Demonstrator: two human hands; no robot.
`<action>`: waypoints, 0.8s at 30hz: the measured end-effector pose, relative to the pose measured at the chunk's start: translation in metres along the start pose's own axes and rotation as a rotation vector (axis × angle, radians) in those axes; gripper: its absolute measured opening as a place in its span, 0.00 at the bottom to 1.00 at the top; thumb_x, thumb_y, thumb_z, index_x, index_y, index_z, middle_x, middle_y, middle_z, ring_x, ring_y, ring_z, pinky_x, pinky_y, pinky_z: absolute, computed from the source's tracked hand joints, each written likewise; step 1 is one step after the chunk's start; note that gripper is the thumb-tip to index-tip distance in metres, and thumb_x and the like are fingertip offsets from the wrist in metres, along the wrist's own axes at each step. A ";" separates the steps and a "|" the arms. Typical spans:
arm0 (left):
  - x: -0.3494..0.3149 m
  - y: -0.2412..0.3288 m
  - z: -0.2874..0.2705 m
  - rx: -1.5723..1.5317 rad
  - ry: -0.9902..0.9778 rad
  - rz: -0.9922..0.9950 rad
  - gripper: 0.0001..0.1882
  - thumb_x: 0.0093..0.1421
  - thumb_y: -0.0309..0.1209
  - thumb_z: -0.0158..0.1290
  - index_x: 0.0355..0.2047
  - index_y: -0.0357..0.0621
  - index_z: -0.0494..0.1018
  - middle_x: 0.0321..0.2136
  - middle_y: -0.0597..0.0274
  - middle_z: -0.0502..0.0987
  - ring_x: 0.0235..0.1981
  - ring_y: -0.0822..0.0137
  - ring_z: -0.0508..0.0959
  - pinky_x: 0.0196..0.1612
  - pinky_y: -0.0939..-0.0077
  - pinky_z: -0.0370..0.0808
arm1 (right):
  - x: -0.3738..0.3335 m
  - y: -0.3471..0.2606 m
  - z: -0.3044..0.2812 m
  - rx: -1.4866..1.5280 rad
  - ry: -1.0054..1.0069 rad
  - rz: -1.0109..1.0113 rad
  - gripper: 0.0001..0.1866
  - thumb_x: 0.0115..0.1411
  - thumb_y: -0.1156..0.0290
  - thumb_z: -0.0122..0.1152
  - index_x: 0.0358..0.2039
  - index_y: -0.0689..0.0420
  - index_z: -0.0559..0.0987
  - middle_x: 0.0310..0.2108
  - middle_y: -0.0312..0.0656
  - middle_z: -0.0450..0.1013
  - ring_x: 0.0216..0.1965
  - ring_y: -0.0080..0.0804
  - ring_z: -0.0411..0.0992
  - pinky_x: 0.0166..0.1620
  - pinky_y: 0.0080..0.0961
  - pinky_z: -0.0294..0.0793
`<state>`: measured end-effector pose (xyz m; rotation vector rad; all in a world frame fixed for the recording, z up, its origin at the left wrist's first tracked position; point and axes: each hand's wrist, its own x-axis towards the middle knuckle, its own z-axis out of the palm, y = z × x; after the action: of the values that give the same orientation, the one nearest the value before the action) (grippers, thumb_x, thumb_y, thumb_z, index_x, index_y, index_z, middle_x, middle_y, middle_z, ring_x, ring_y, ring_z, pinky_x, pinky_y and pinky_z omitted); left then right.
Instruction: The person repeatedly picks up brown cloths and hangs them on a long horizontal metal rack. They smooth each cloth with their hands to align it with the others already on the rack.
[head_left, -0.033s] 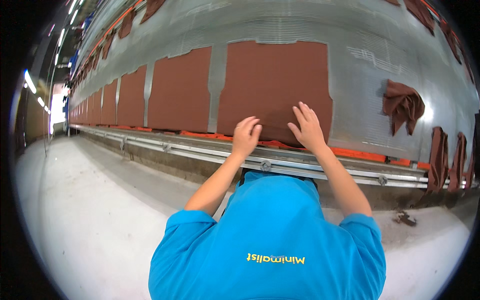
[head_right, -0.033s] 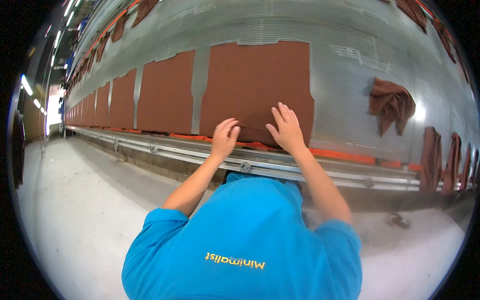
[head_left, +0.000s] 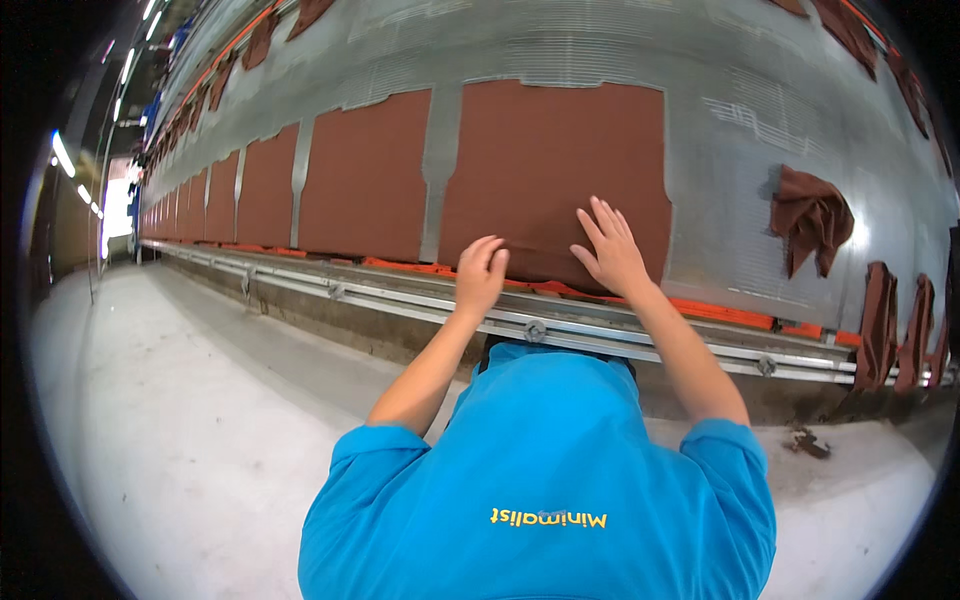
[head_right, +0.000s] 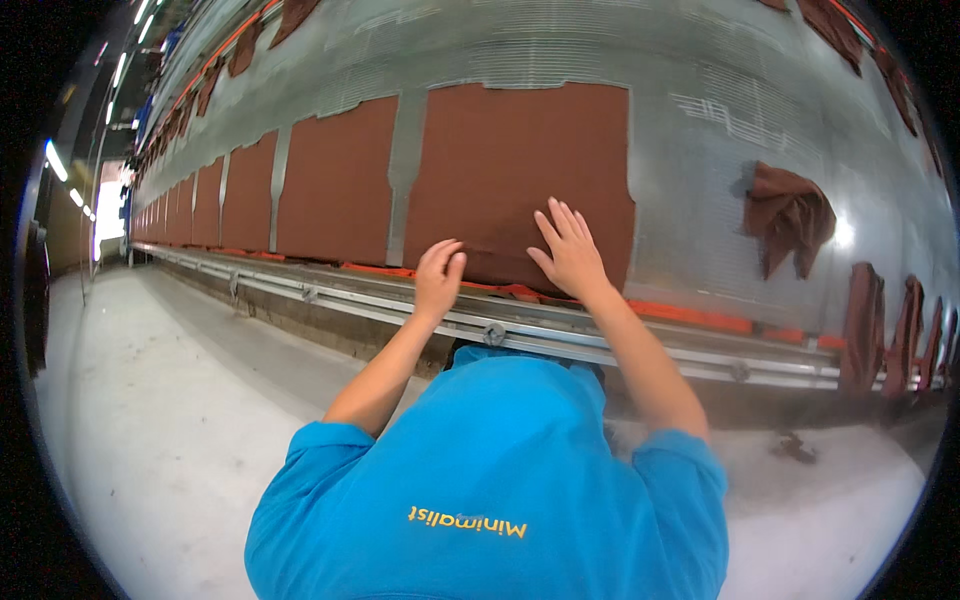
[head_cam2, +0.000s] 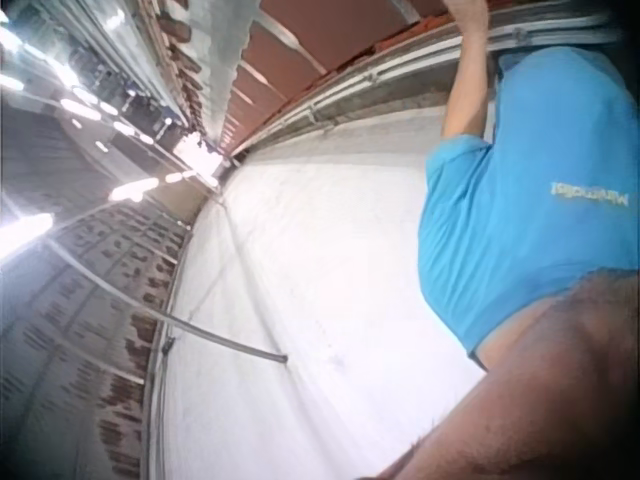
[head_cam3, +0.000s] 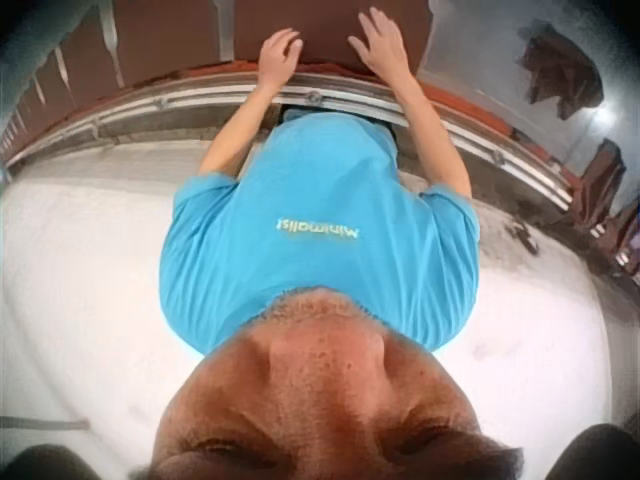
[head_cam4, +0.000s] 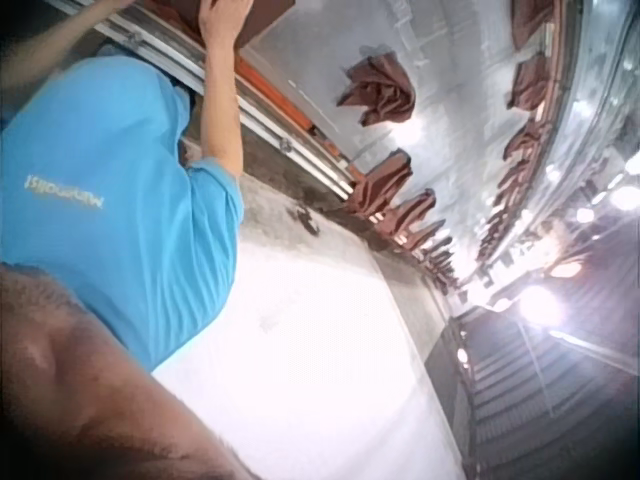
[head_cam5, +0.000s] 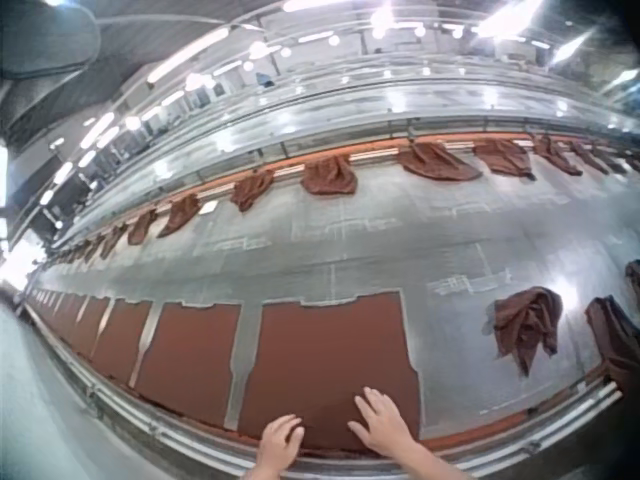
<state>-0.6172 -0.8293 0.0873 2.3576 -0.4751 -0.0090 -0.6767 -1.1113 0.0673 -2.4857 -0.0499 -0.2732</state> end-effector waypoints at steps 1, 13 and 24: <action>-0.013 -0.018 -0.018 -0.029 0.038 -0.099 0.16 0.69 0.38 0.55 0.49 0.39 0.80 0.52 0.48 0.80 0.55 0.48 0.78 0.60 0.56 0.72 | 0.021 0.001 0.008 -0.043 -0.050 -0.076 0.33 0.67 0.54 0.63 0.66 0.59 0.71 0.71 0.56 0.61 0.72 0.53 0.58 0.73 0.49 0.56; -0.037 -0.059 -0.064 -0.167 0.169 -0.497 0.17 0.70 0.36 0.58 0.51 0.38 0.79 0.45 0.60 0.80 0.39 0.72 0.80 0.44 0.76 0.77 | 0.101 -0.047 0.052 -0.195 -0.451 -0.377 0.35 0.61 0.50 0.61 0.63 0.59 0.70 0.71 0.57 0.59 0.74 0.55 0.52 0.74 0.56 0.48; 0.071 -0.090 -0.051 -0.069 -0.004 -0.677 0.20 0.62 0.41 0.65 0.44 0.37 0.79 0.29 0.57 0.82 0.31 0.65 0.81 0.38 0.68 0.78 | 0.209 0.008 0.051 -0.256 -0.332 -0.445 0.37 0.69 0.50 0.56 0.71 0.60 0.64 0.75 0.53 0.54 0.76 0.49 0.51 0.76 0.48 0.48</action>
<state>-0.5143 -0.7596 0.0745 2.3391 0.3319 -0.3359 -0.4621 -1.0933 0.0662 -2.7266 -0.7529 -0.0456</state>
